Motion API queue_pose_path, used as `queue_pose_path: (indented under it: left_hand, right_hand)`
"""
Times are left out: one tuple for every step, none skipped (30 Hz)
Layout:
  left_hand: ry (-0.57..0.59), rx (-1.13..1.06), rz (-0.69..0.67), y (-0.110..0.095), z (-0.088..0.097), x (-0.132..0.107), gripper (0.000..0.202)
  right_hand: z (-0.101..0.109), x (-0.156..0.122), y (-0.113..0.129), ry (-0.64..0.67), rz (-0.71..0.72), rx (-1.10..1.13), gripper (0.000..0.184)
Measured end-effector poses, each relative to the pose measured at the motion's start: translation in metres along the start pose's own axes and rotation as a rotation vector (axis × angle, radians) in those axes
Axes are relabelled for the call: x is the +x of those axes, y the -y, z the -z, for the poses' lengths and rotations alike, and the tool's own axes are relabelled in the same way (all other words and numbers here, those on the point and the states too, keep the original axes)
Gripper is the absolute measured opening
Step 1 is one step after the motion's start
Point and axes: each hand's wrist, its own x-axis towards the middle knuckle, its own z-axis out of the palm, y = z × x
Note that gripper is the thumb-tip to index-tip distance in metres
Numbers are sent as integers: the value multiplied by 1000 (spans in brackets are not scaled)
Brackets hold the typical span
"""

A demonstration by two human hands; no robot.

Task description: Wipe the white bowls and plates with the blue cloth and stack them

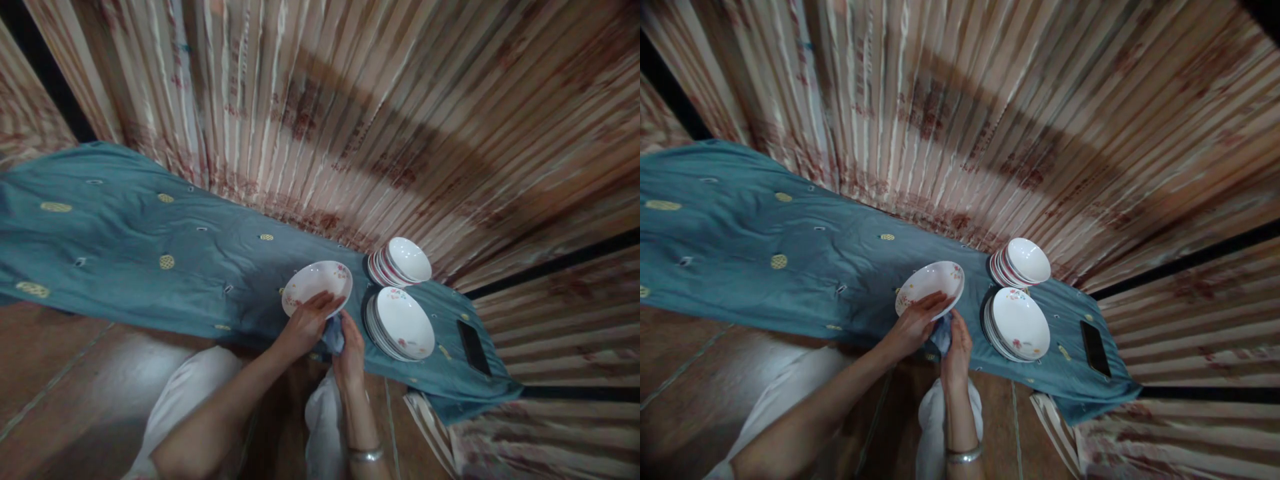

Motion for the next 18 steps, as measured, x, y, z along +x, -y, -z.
queue_pose_path:
  left_hand:
    - [33,42,-6,0,-1,-2,60]
    - [61,78,-9,0,-2,-3,61]
    - [85,108,-13,0,-3,-4,61]
    - [107,134,-23,0,-5,-5,62]
    - [128,155,-35,0,-7,-6,62]
    - [148,172,-51,1,-9,-6,62]
    - [167,183,-65,2,-11,-7,63]
    - [183,188,-75,3,-12,-7,63]
    - [197,187,-82,3,-12,-7,63]
    - [207,180,-84,4,-11,-8,64]
    - [209,166,-78,5,-9,-8,64]
    - [203,147,-71,5,-6,-9,65]
    - [180,129,-49,7,-2,-9,66]
    - [140,113,-14,8,2,-10,68]
    - [90,92,29,11,7,-10,70]
    - [28,65,75,16,11,-11,72]
    - [-49,26,129,21,13,-12,73]
    - [-136,-30,202,27,15,-13,73]
  right_hand:
    - [2,0,1,-15,-15,31,43]
    - [4,1,2,-19,-26,50,44]
    - [5,1,4,-16,-32,55,44]
    - [5,2,5,-5,-31,46,44]
    - [5,2,5,12,-22,27,43]
    - [5,2,6,33,-11,5,42]
    - [5,2,6,50,-3,-14,41]
    - [5,1,6,60,-1,-24,40]
    - [5,1,5,64,-7,-25,39]
    - [6,1,5,62,-19,-21,38]
    - [7,2,4,61,-33,-18,38]
    - [8,3,3,61,-47,-16,37]
    - [9,5,2,61,-60,-15,36]
    - [11,7,0,59,-72,-11,36]
    - [12,10,-1,57,-80,-7,36]
    - [14,13,-2,55,-85,-3,37]
    - [16,16,-3,57,-86,-5,38]
    - [20,19,-4,64,-82,-24,39]
